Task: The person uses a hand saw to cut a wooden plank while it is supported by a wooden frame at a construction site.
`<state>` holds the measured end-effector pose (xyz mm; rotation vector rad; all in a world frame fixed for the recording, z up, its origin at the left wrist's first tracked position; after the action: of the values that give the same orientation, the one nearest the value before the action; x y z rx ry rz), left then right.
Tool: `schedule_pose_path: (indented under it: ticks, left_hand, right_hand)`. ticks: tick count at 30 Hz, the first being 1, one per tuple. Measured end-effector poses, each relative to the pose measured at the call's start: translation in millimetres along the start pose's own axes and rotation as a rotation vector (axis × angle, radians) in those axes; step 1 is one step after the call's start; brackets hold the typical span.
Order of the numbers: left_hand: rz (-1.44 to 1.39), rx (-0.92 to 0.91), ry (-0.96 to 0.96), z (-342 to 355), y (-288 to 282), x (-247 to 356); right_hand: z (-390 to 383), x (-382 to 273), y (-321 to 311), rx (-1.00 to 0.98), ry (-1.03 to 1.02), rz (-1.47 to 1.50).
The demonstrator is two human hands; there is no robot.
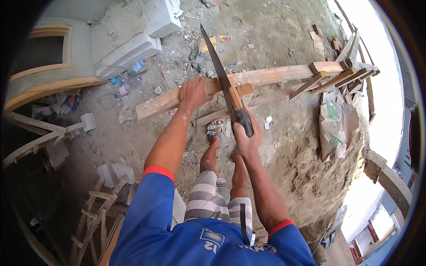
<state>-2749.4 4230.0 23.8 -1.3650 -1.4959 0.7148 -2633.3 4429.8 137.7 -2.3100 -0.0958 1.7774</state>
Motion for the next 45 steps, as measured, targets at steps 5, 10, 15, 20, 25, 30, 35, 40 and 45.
schedule_pose_path:
  ticks: [5, 10, 15, 20, 25, 30, 35, 40, 45]
  left_hand:
    - [-0.010, -0.047, -0.020, -15.3, 15.3, -28.3]
    - [0.003, -0.042, -0.062, -19.1, 3.0, -29.0]
    - [-0.021, -0.062, -0.039, -1.6, 3.8, -1.8]
    - [-0.022, -0.104, -0.061, -15.1, 13.2, -27.5]
    - [-0.013, -0.043, -0.044, -18.6, 4.9, -31.1]
    - [-0.020, -0.084, -0.029, -5.5, 5.4, 2.8]
    - [-0.031, -0.113, -0.051, -19.8, 13.0, -22.7]
    - [0.008, -0.032, -0.047, -18.6, 2.7, -28.5]
    - [-0.016, -0.085, -0.041, -3.6, 6.9, -1.4]
  right_hand:
    - [-42.1, 8.2, -2.8, -0.100, 0.082, -0.080]
    - [-170.8, -22.1, -87.4, -0.160, 0.170, -0.112]
    - [5.5, 3.1, 4.1, -0.030, 0.001, -0.082]
    - [-28.4, 5.6, -3.5, -0.094, 0.078, -0.103]
    - [-156.4, -27.0, -75.1, -0.171, 0.220, -0.075]
    - [-8.5, -2.0, 1.5, -0.025, -0.132, -0.167]
    - [-49.2, 12.2, -9.0, -0.103, 0.203, -0.049]
    - [-168.0, -25.5, -86.5, -0.136, 0.168, -0.114]
    - [1.0, 7.6, -5.7, -0.032, 0.030, -0.127]
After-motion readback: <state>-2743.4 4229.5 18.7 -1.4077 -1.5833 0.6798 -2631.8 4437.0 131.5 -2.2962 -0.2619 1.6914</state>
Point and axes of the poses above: each hand's wrist, its own z-axis towards the middle knuckle, its own y-axis out of the palm, x = y × z, the point moved 8 cm from there along z, towards the middle knuckle, and after that the axes turned 3 degrees about -x, right-handed, at the moved point
